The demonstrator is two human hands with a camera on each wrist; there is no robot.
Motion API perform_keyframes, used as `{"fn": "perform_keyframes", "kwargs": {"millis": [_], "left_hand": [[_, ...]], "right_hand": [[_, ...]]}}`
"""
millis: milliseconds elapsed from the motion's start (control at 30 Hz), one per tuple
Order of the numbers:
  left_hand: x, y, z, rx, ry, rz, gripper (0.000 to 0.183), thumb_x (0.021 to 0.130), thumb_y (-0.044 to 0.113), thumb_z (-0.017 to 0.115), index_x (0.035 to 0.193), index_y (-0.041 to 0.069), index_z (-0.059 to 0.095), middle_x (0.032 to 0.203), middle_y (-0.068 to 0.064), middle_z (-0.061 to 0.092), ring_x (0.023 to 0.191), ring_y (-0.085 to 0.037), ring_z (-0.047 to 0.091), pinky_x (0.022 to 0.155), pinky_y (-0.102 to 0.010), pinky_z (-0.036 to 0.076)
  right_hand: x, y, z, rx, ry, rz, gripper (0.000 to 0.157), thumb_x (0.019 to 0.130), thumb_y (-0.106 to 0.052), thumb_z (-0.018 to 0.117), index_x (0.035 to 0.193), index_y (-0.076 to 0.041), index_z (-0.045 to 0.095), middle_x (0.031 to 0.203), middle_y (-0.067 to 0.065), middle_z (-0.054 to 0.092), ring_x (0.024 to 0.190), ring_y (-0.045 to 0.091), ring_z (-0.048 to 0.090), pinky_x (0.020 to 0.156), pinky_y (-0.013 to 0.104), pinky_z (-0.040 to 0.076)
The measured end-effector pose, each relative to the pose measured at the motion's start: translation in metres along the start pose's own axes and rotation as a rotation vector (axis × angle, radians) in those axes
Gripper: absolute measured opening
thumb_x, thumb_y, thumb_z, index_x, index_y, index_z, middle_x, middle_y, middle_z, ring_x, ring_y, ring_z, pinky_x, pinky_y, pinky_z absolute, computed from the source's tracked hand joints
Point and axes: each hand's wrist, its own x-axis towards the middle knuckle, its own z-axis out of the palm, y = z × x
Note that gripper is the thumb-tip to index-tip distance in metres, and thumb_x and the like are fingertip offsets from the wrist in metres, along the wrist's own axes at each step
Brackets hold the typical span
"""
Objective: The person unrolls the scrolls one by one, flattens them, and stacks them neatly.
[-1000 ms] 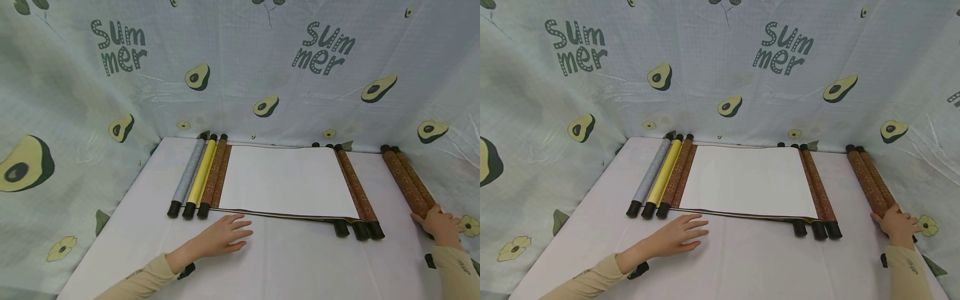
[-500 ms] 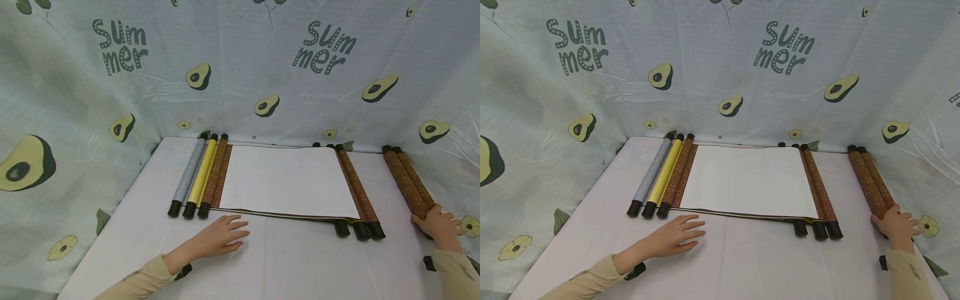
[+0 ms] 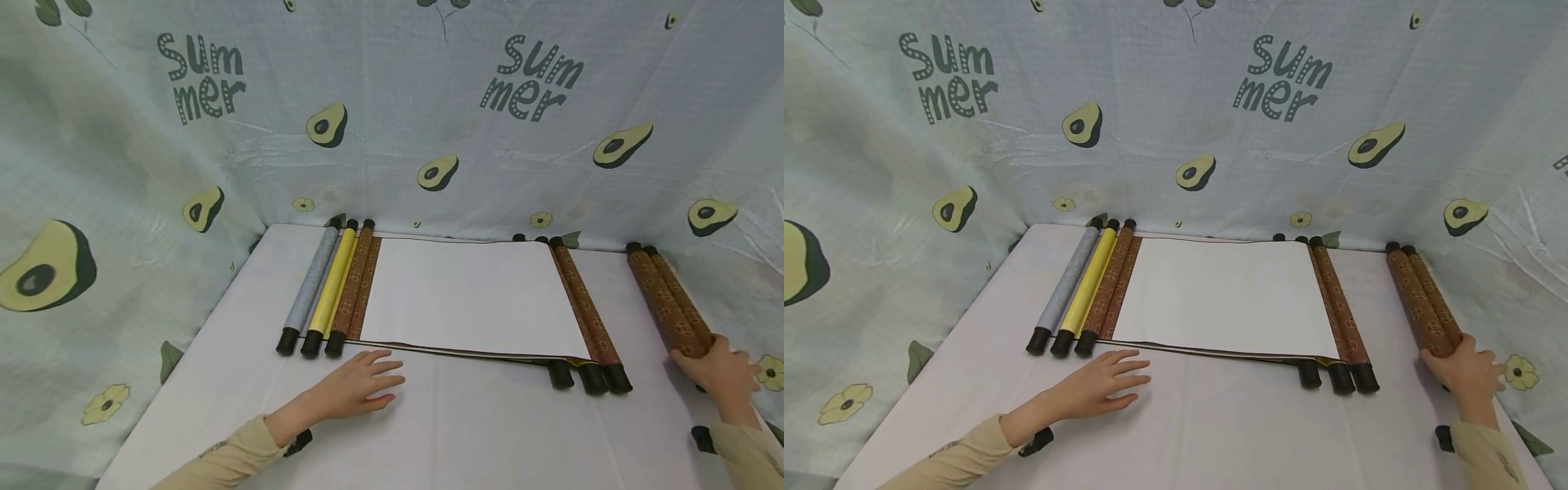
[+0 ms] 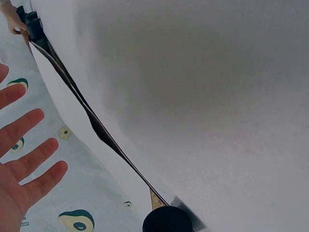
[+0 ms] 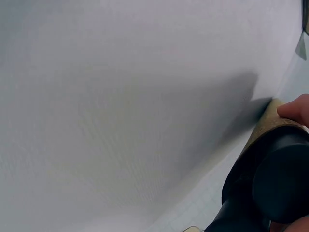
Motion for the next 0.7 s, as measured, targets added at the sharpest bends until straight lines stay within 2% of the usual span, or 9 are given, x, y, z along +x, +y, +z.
{"fn": "perform_keyframes", "kwargs": {"millis": [400, 700], "left_hand": [[0.002, 0.0, -0.002, -0.006, 0.001, 0.008, 0.027, 0.088, 0.029, 0.054, 0.111, 0.017, 0.061, 0.119, -0.004, 0.059, 0.114, -0.028, 0.051, 0.09, -0.04, 0.043], [0.002, 0.0, -0.003, -0.018, -0.036, -0.014, 0.028, 0.088, 0.03, 0.054, 0.112, 0.018, 0.06, 0.121, -0.004, 0.057, 0.115, -0.028, 0.049, 0.092, -0.041, 0.042]], "right_hand": [[-0.025, -0.009, -0.002, 0.021, 0.027, 0.057, 0.08, 0.08, -0.032, 0.054, 0.131, 0.013, 0.013, 0.122, 0.043, 0.024, 0.111, 0.057, 0.027, 0.086, 0.061, 0.032], [-0.043, -0.009, 0.001, 0.006, 0.071, 0.015, 0.08, 0.079, -0.035, 0.056, 0.131, 0.012, 0.018, 0.118, 0.043, 0.032, 0.105, 0.054, 0.035, 0.084, 0.058, 0.033]]}}
